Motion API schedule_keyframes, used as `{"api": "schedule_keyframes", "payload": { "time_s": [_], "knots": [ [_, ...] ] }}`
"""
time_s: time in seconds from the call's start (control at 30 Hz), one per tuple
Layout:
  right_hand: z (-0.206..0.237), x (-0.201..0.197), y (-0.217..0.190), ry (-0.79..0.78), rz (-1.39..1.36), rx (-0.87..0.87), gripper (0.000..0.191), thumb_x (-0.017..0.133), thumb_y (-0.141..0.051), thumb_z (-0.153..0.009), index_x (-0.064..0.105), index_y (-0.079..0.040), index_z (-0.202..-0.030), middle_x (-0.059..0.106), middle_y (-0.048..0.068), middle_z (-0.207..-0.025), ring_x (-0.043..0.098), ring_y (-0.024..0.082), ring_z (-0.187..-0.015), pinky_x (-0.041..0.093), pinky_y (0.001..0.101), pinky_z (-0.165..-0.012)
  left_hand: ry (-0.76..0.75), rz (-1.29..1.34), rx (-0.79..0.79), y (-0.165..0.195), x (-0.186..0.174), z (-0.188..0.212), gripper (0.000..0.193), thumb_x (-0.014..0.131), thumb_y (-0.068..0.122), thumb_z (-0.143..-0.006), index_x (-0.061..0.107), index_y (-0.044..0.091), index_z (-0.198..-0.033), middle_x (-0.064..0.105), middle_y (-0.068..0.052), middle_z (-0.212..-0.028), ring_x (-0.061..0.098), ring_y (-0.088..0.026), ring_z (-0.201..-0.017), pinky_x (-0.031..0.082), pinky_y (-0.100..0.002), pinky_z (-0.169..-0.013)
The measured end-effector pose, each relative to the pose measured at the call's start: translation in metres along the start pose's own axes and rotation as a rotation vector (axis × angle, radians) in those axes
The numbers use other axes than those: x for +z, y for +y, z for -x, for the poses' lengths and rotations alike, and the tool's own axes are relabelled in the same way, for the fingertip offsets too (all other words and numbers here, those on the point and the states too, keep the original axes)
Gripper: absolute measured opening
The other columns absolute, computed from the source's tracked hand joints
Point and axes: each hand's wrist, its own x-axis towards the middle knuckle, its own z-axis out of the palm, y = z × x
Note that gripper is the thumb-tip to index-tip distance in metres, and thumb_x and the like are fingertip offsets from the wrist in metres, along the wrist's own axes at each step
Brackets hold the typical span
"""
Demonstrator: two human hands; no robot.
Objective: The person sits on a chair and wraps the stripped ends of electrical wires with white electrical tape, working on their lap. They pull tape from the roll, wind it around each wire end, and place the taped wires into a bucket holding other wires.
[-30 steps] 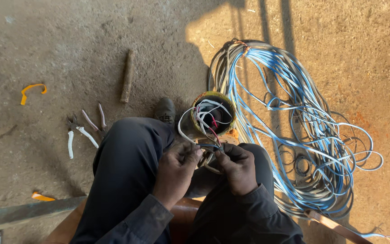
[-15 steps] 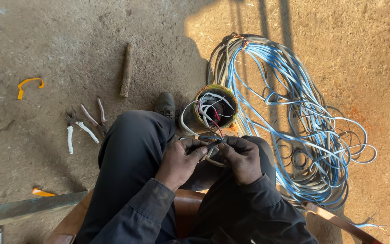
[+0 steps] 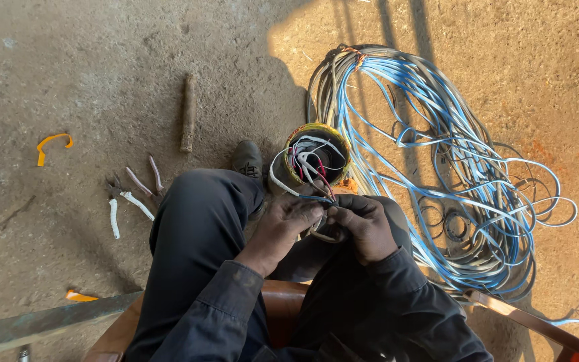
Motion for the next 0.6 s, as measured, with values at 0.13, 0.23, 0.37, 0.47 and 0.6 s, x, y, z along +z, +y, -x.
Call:
{"api": "schedule_keyframes", "payload": {
  "time_s": [0.13, 0.23, 0.37, 0.47, 0.6],
  "knots": [
    [-0.001, 0.001, -0.003, -0.06, -0.014, 0.029, 0.02, 0.069, -0.002, -0.091, 0.073, 0.007, -0.108, 0.073, 0.008, -0.084, 0.067, 0.012, -0.069, 0.053, 0.0246, -0.06, 0.024, -0.073, 0.029, -0.002, -0.002, -0.003, 0.026, 0.074, 0.018, -0.096, 0.074, -0.002, -0.112, 0.075, -0.003, -0.09, 0.066, -0.007, -0.077, 0.054, -0.024, -0.067],
    [0.0, 0.008, -0.004, -0.048, -0.021, 0.015, 0.019, 0.07, -0.002, -0.093, 0.073, 0.008, -0.109, 0.072, 0.008, -0.083, 0.061, 0.01, -0.062, 0.047, 0.0235, -0.055, 0.126, -0.571, 0.037, 0.01, -0.002, 0.011, 0.023, 0.074, 0.023, -0.093, 0.081, 0.004, -0.103, 0.076, -0.002, -0.078, 0.063, -0.006, -0.067, 0.052, -0.024, -0.06],
    [0.004, 0.019, -0.007, -0.082, 0.0, 0.012, 0.019, 0.071, -0.002, -0.093, 0.073, 0.01, -0.108, 0.072, 0.011, -0.081, 0.063, 0.011, -0.062, 0.048, 0.0248, -0.054, 0.174, -0.982, 0.277, 0.031, 0.006, 0.038, 0.019, 0.071, 0.025, -0.093, 0.074, 0.007, -0.094, 0.071, -0.006, -0.091, 0.068, -0.017, -0.083, 0.056, -0.033, -0.075],
    [0.005, 0.024, -0.013, -0.124, -0.042, 0.072, 0.022, 0.07, -0.001, -0.093, 0.071, 0.011, -0.111, 0.072, 0.011, -0.082, 0.064, 0.012, -0.063, 0.049, 0.0247, -0.055, 0.133, -1.285, 0.782, 0.043, 0.012, 0.048, 0.014, 0.073, 0.021, -0.09, 0.071, 0.006, -0.09, 0.064, -0.013, -0.111, 0.061, -0.03, -0.107, 0.049, -0.044, -0.094],
    [0.006, 0.026, -0.024, -0.162, -0.155, 0.169, 0.033, 0.069, 0.001, -0.088, 0.068, 0.007, -0.121, 0.073, 0.009, -0.088, 0.063, 0.011, -0.063, 0.049, 0.0238, -0.055, -0.054, -1.177, 0.784, 0.052, 0.008, 0.041, 0.013, 0.073, 0.018, -0.093, 0.071, 0.006, -0.098, 0.067, -0.008, -0.121, 0.064, -0.028, -0.115, 0.049, -0.044, -0.1]
  ]
}}
